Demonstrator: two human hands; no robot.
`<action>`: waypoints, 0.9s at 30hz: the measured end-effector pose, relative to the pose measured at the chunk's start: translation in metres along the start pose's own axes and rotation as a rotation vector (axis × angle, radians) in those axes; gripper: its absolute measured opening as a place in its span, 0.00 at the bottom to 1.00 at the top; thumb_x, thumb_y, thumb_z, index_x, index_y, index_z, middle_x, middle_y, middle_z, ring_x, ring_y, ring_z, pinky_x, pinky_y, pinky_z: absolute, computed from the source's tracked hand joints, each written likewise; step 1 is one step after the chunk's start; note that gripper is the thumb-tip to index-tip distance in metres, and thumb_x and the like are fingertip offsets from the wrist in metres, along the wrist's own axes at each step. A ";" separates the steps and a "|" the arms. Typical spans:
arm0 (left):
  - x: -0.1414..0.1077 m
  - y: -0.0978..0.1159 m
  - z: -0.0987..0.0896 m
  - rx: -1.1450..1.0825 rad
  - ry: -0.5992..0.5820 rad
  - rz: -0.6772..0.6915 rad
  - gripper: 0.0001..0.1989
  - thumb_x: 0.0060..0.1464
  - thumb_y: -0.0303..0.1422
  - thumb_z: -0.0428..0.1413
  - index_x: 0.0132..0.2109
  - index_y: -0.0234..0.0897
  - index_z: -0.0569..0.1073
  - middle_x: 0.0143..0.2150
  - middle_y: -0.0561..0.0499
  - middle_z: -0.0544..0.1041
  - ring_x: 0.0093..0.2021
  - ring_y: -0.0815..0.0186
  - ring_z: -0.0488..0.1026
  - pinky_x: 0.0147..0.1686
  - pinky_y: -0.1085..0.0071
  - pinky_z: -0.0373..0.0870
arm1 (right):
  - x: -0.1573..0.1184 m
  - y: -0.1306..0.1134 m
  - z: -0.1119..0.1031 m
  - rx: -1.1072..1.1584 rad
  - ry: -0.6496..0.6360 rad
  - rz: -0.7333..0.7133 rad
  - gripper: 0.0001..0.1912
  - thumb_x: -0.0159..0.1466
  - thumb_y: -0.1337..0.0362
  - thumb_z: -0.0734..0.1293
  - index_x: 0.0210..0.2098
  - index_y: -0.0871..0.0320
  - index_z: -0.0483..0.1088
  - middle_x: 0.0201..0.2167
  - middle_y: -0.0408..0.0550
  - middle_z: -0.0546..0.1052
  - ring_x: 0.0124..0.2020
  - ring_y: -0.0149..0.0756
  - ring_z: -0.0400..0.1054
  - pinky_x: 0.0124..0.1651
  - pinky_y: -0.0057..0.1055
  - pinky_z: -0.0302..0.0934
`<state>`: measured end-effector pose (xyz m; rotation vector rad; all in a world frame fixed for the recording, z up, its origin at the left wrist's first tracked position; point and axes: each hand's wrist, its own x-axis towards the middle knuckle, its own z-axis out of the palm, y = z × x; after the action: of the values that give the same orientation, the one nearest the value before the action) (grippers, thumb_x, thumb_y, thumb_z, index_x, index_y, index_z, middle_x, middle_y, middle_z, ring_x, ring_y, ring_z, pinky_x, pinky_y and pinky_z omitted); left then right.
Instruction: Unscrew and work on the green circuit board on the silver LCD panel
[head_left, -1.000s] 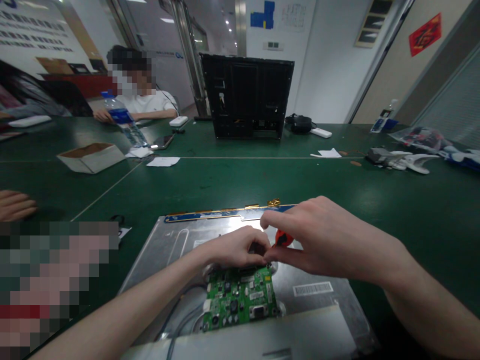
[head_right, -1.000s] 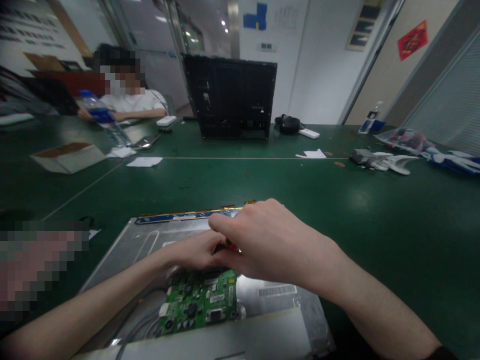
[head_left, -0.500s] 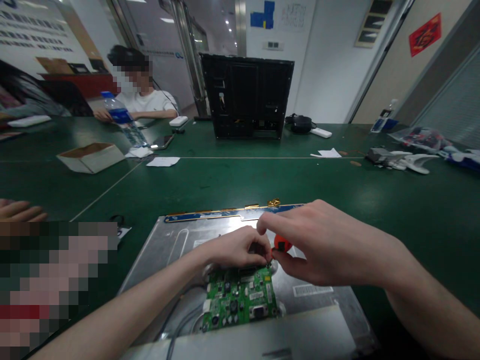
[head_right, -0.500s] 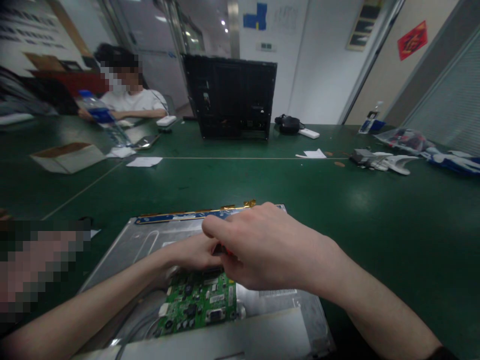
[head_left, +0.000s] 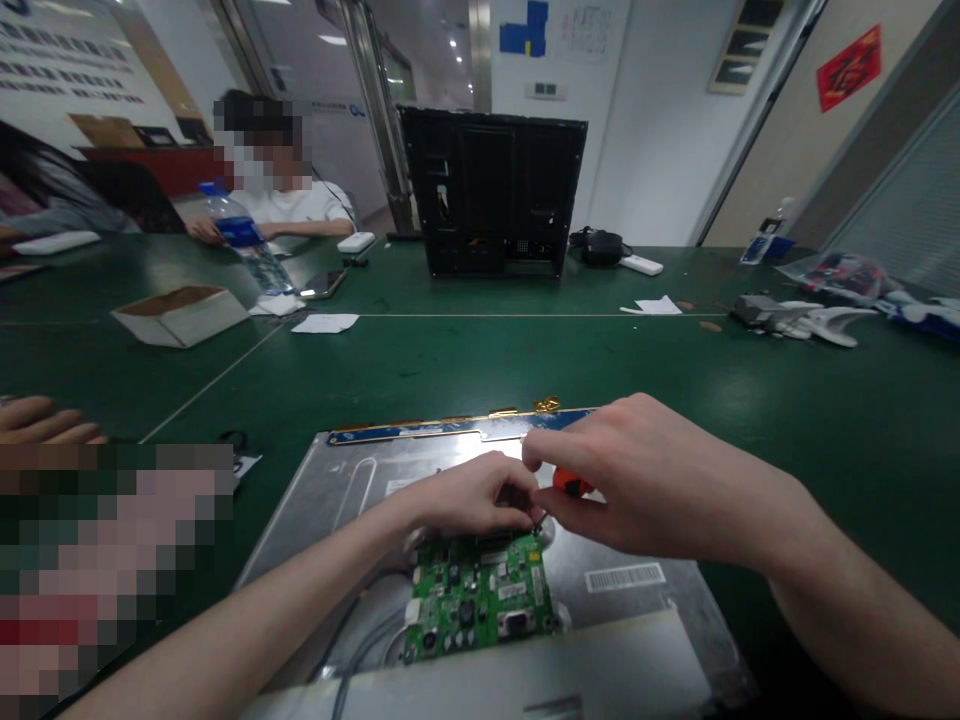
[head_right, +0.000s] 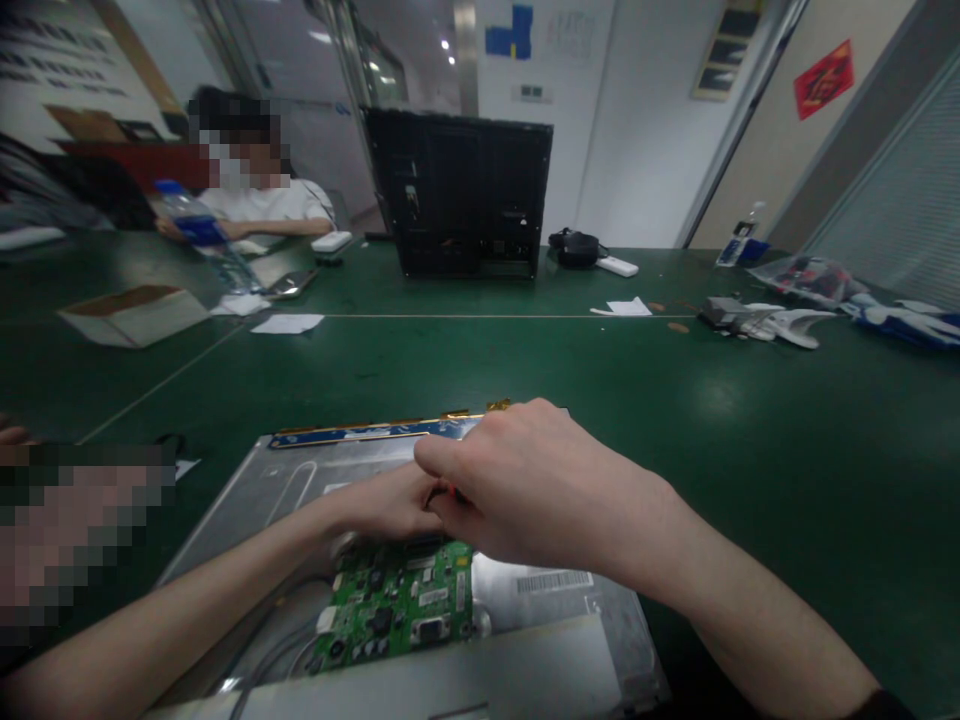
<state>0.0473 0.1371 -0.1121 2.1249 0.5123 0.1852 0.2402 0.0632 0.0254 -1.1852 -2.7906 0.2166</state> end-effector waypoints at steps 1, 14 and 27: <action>0.000 0.000 0.000 -0.008 -0.005 0.005 0.05 0.52 0.32 0.58 0.35 0.36 0.75 0.31 0.52 0.74 0.31 0.62 0.71 0.31 0.72 0.65 | 0.000 0.000 0.000 0.009 -0.003 -0.004 0.01 0.63 0.66 0.64 0.36 0.56 0.67 0.27 0.41 0.74 0.25 0.30 0.62 0.28 0.28 0.46; -0.001 -0.005 0.002 -0.009 0.010 0.023 0.06 0.53 0.34 0.59 0.34 0.36 0.75 0.30 0.52 0.75 0.33 0.61 0.71 0.33 0.71 0.66 | 0.001 0.002 0.001 -0.011 -0.002 -0.001 0.09 0.66 0.57 0.66 0.35 0.56 0.70 0.25 0.41 0.74 0.25 0.30 0.64 0.27 0.29 0.45; 0.000 -0.001 0.000 -0.002 -0.003 0.019 0.05 0.50 0.31 0.58 0.36 0.35 0.75 0.31 0.51 0.75 0.32 0.61 0.72 0.33 0.71 0.66 | -0.001 -0.002 -0.001 0.024 -0.016 -0.006 0.03 0.63 0.67 0.64 0.38 0.56 0.65 0.28 0.41 0.74 0.26 0.30 0.62 0.28 0.28 0.47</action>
<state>0.0473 0.1375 -0.1132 2.1286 0.4905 0.1931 0.2400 0.0614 0.0271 -1.1748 -2.7965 0.2597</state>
